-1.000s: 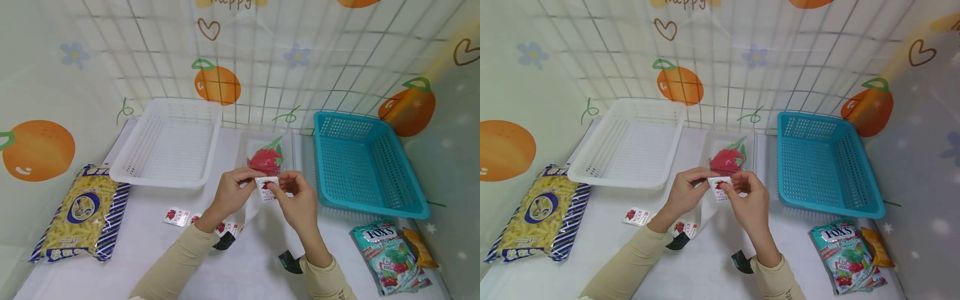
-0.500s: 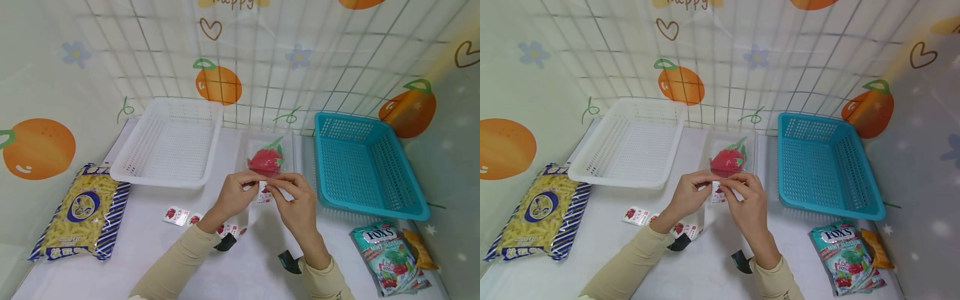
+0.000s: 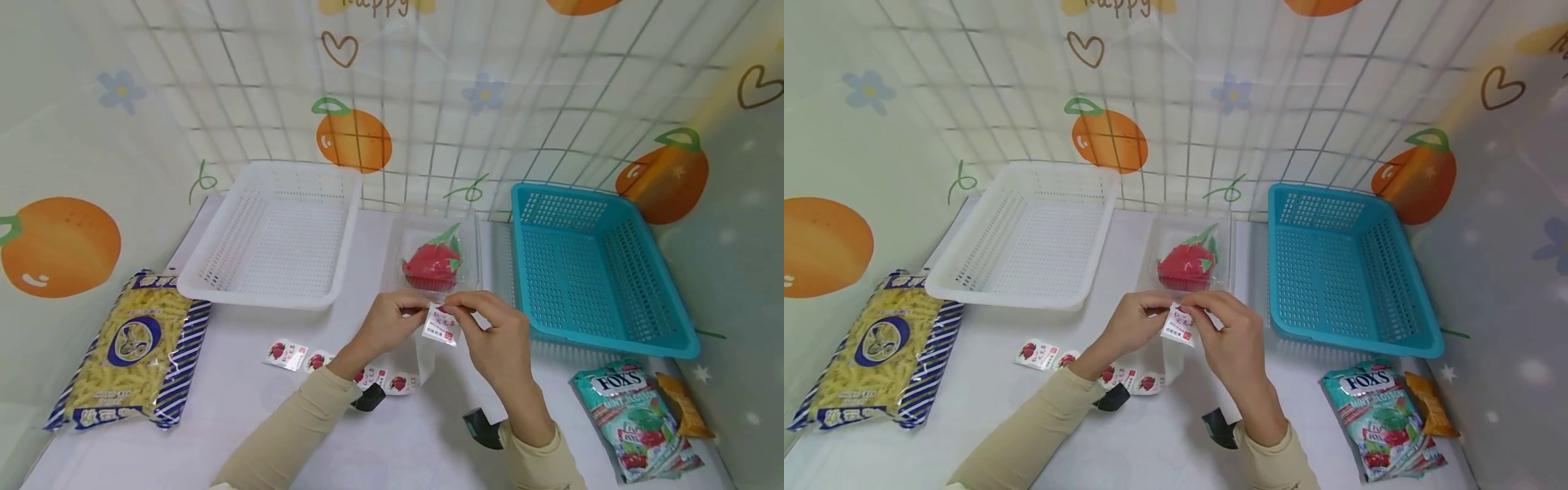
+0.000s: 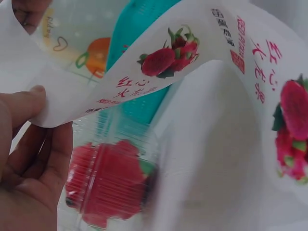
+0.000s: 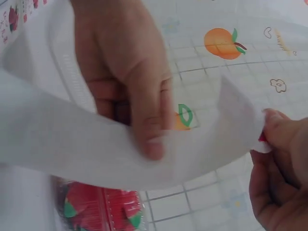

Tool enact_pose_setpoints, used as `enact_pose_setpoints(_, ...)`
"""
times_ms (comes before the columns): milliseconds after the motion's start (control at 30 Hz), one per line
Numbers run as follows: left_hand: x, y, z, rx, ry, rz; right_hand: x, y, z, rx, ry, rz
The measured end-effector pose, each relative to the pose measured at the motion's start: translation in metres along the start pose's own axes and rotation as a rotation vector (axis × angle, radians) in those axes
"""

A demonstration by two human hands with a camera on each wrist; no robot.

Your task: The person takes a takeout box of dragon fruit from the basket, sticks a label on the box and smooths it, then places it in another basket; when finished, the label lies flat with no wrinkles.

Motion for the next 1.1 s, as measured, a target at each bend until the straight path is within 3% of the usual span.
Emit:
enact_pose_setpoints(233,0.017,0.013,0.000,0.017,0.083,0.036,-0.009,0.007,0.002,-0.003,0.009,-0.009)
enact_pose_setpoints(500,0.029,0.027,-0.004,-0.063,0.219,0.166,-0.015,0.011,0.004,0.023,0.011,0.023)
enact_pose_setpoints(800,0.016,0.015,-0.007,-0.002,0.396,0.277,-0.013,0.003,0.003,0.063,0.010,0.013)
enact_pose_setpoints(967,0.000,0.000,-0.007,0.033,0.385,0.181,-0.013,0.000,0.003,0.078,0.002,0.013)
enact_pose_setpoints(1100,-0.007,-0.011,-0.009,-0.034,0.372,0.029,-0.013,-0.001,0.003,0.078,-0.014,0.011)
Point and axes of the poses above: each hand's wrist, its own z-axis towards the middle knuckle, its own x-axis out of the palm, y = z × x, the point moved 7 cm from there along z, towards the middle knuckle, and after that the axes turned 11 degrees about z, right-handed, at the moved point
